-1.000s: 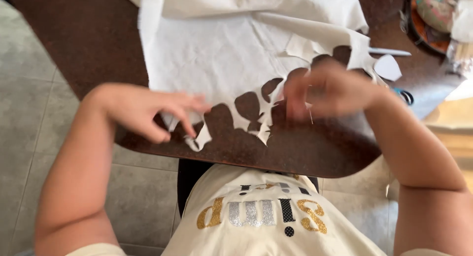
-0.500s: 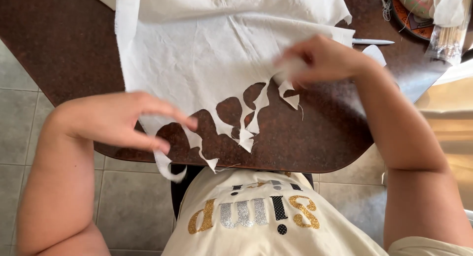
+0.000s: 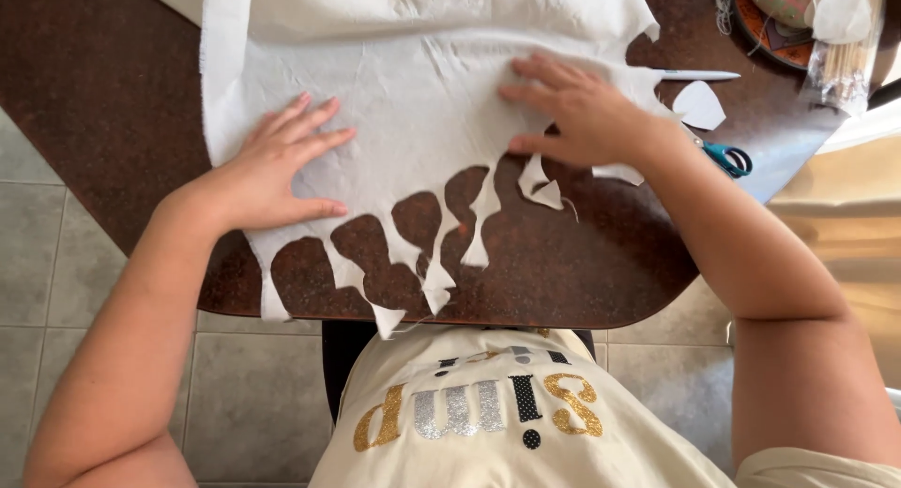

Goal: Cutting fabric shapes with scissors and tracing a paper template with a marker on a workshop table.

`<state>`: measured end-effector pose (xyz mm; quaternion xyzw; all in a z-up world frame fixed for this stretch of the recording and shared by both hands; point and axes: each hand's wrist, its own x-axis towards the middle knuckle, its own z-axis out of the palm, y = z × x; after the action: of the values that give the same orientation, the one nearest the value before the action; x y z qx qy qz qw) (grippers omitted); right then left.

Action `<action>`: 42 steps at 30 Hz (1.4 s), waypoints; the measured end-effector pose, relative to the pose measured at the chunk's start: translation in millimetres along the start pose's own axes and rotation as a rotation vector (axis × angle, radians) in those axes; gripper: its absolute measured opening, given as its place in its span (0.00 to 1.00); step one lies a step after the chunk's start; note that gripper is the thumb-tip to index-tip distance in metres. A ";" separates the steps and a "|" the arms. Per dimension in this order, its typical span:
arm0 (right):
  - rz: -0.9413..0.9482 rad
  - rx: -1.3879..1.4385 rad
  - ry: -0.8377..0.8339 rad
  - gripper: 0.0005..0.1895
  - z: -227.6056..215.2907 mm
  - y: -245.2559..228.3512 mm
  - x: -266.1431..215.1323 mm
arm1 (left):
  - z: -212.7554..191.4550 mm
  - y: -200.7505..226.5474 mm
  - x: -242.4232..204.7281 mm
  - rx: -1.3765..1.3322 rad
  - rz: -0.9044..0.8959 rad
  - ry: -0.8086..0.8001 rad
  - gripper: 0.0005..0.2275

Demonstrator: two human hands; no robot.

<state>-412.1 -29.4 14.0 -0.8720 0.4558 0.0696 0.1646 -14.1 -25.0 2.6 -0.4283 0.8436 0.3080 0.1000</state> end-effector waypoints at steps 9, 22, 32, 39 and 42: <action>0.194 0.110 0.735 0.07 -14.3 111.9 -110.6 | -36.5 20.7 -18.4 0.054 -0.119 0.102 0.41; 0.583 0.102 0.578 0.12 49.6 34.9 -189.0 | 1.4 -41.5 -61.6 0.035 0.068 0.489 0.37; 0.682 -0.038 1.064 0.09 85.0 58.8 -220.8 | 28.0 -51.2 -84.3 -0.018 0.139 0.639 0.27; 1.070 -0.153 0.868 0.07 86.8 90.9 -189.0 | 30.4 -43.5 -87.0 -0.011 0.107 0.627 0.27; 0.799 -0.169 0.889 0.04 65.4 93.8 -156.1 | 29.5 -33.5 -88.7 -0.035 0.108 0.630 0.24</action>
<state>-576.7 64.2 -25.8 -0.5888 0.7661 -0.2091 -0.1505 63.7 36.7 3.1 -0.4591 0.8490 0.1796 -0.1901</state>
